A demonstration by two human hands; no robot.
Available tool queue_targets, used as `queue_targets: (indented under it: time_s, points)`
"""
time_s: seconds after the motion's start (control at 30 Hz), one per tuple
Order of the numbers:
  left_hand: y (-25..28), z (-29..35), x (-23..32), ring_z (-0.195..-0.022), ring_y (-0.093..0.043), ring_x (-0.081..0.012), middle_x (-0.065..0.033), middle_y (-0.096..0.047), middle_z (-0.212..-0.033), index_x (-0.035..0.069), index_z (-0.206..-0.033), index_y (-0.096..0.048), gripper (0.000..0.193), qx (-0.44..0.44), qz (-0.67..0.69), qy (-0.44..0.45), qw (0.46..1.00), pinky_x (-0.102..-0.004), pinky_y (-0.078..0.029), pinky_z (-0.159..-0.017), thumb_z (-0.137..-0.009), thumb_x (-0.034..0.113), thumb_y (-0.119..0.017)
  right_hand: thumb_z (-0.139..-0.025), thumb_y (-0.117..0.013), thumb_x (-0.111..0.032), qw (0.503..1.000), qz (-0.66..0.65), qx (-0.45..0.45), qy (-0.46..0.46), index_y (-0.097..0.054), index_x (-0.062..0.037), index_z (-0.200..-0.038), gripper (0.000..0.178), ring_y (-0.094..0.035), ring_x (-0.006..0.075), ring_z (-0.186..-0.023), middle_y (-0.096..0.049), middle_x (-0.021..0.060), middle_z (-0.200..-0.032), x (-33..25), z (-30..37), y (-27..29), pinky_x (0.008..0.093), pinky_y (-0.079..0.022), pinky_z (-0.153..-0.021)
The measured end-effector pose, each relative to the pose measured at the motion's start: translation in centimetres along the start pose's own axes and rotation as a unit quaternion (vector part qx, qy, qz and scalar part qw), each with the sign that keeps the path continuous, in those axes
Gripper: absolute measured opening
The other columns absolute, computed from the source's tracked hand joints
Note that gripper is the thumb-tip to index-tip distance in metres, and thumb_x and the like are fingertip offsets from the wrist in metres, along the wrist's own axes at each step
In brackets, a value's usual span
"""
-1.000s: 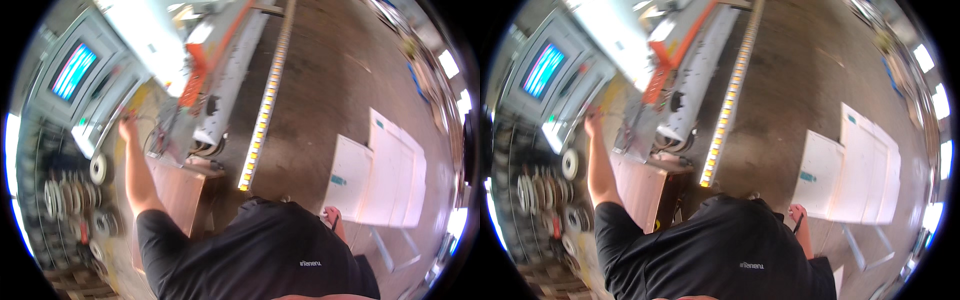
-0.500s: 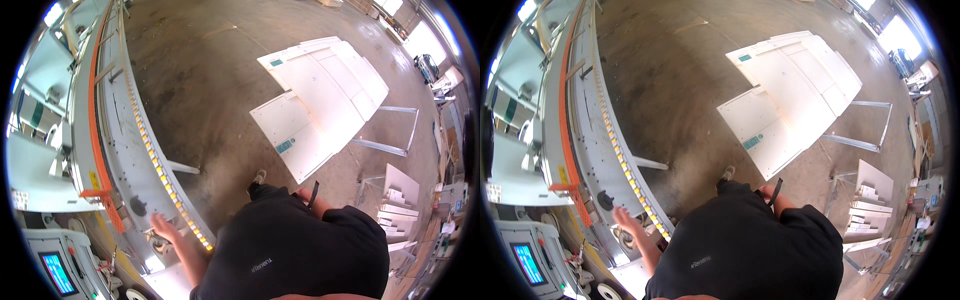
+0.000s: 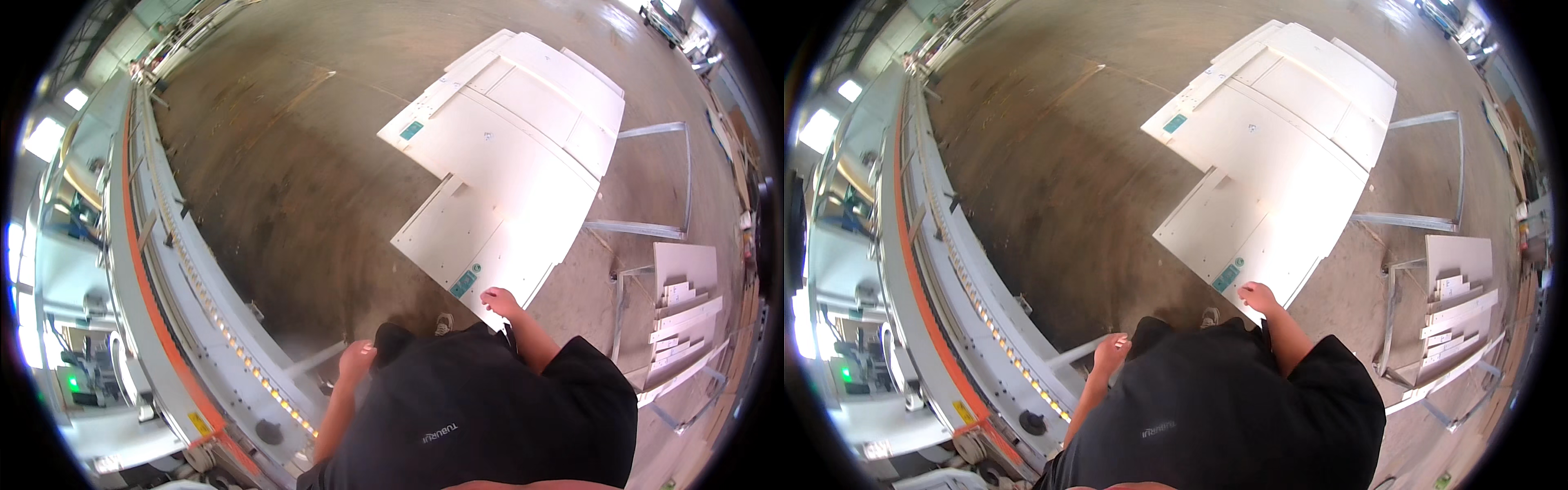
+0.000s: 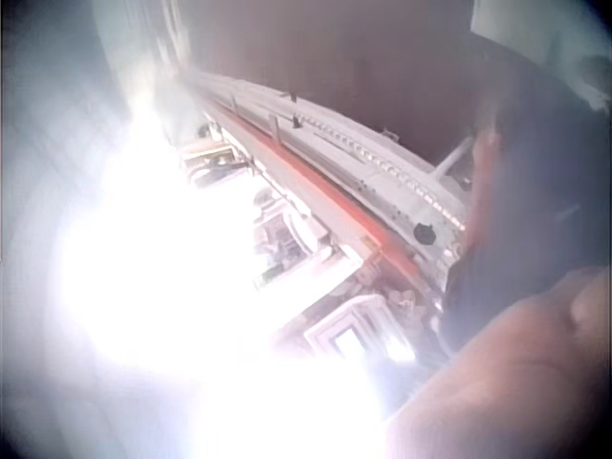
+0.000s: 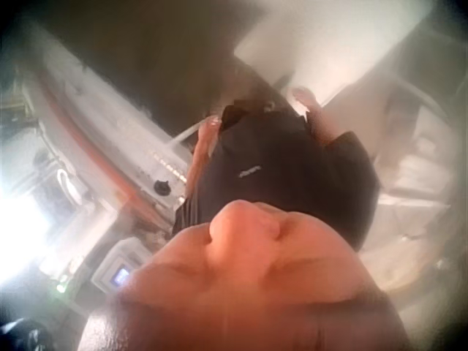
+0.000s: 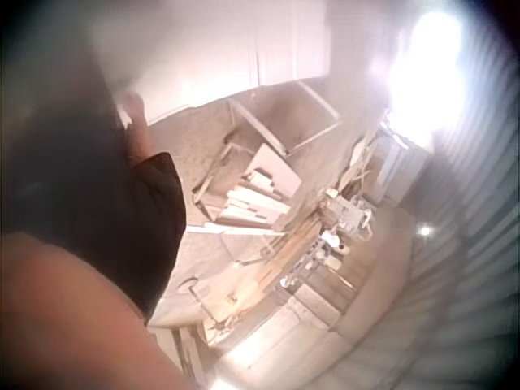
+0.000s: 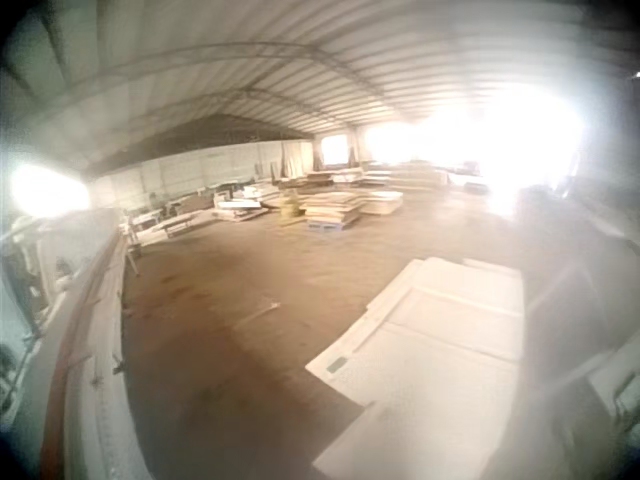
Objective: The person repeatedly picks up white rectangular panels from a stack, places them on a machine table, and uses a handheld tool to work on the panel edges. The person then moves the processed panels to a separate stack.
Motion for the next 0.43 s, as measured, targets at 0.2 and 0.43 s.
queue_targets:
  time_s: [0.2,0.43]
  points:
    - [2.0,-18.0,8.7,-0.11,-0.069,-0.0323,-0.0101,-0.073,-0.115,0.014,-0.12,-0.072,0.036,-0.156,-0.114,-0.09,0.977,-0.0437,-0.054,-0.093,-0.091,0.034,-0.067,-0.093,-0.067,-0.033,0.977,-0.084,0.099,-0.168,-0.074,-0.0043,-0.104,0.031,-0.071,0.0186,-0.073,-0.075,0.0092,-0.088,14.9,1.4,2.1,0.0348,-0.054,-0.061]
    - [0.0,-45.9,16.2,-0.114,-0.065,-0.037,-0.0149,-0.069,-0.118,0.009,-0.113,-0.069,0.035,-0.228,-0.191,-0.218,0.929,-0.0493,-0.054,-0.095,-0.091,0.036,-0.064,-0.086,-0.069,-0.028,0.917,0.285,-0.025,-0.28,-0.074,-0.0118,-0.082,0.017,-0.073,0.0268,-0.073,-0.074,0.0123,-0.077,23.1,8.4,-6.9,0.0393,-0.053,-0.056]
Point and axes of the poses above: each hand's wrist, its own z-axis away from the middle knuckle, its own y-axis out of the back of the hand, x = y × z, the point moved 5 cm from there along -z, towards the middle knuckle
